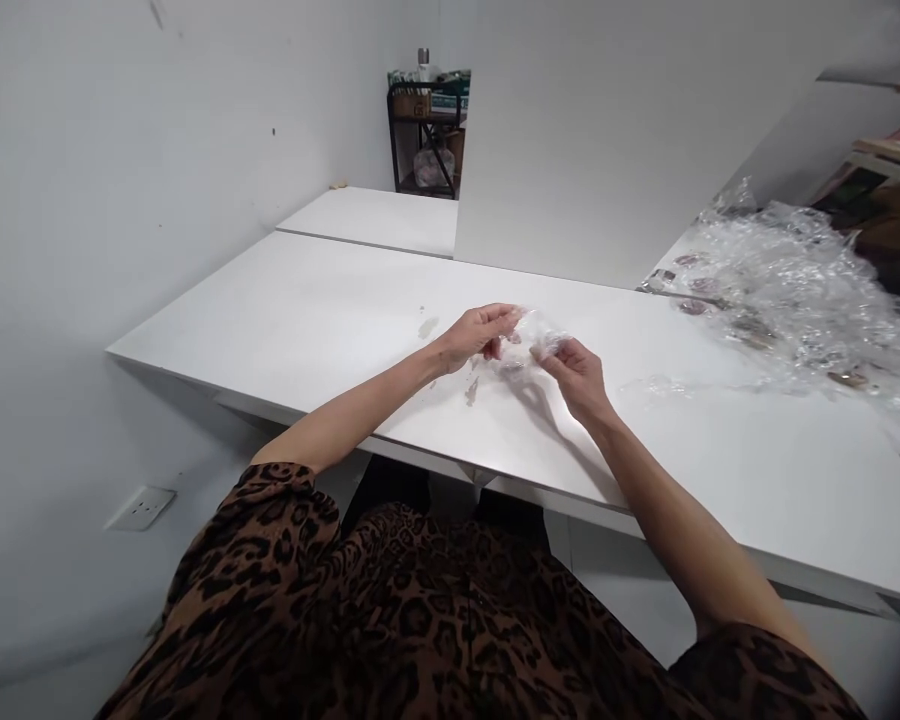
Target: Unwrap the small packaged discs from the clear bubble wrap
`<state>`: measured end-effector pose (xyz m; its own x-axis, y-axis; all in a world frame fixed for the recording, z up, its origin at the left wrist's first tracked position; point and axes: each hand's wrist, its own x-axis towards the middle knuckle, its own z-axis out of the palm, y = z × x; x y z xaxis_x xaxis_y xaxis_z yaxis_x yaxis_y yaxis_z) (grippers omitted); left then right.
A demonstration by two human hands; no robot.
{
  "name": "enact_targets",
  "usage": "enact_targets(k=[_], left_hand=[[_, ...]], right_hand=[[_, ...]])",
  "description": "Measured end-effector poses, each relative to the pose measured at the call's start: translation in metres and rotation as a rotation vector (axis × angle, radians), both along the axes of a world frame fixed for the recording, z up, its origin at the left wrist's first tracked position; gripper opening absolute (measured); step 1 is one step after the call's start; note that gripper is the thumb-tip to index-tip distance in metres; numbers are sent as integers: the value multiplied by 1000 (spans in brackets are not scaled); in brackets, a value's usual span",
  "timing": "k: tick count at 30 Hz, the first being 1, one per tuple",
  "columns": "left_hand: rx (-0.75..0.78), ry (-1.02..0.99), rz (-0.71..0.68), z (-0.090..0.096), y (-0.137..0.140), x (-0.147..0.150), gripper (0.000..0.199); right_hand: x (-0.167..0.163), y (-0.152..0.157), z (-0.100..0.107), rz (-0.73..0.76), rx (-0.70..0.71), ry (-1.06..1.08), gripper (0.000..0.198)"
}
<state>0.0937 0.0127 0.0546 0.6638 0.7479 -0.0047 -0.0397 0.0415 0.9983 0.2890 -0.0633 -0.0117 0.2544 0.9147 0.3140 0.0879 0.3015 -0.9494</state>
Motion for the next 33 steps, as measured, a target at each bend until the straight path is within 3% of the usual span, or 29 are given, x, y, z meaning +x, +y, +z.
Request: enact_targets(k=[5,7,10,12,16,20,24,28,33], left_hand=[[77,95,183,-28,1,-4,59],[64,88,161,-41,-1,-4,60],[-16,28,17,-50,-8,-2,47],[-51,-48,2,-49,-13,-1,42],[-139,-240,186,-36,-20,-5,43],[-123,-260,304,-28,-21,-12,38],[-89,-223,449,-31,-25,-8,29],[-102,-295,604,-26,-33,4,28],[-188,-391,656,0,-33,-1,28]], right_hand=[[-7,-1,19,-64,-82,412,52],[-9,0,29,-80,-102,494,50],[-13,3,43,-94,-92,573,43],[-13,5,50,-89,-57,599,38],[-3,6,49,-172,38,623,35],[1,1,29,-327,-139,543,39],[-28,-12,9,-394,-256,369,57],[-63,-19,-1,-327,-250,284,69],[-60,-13,2,-202,-195,548,61]])
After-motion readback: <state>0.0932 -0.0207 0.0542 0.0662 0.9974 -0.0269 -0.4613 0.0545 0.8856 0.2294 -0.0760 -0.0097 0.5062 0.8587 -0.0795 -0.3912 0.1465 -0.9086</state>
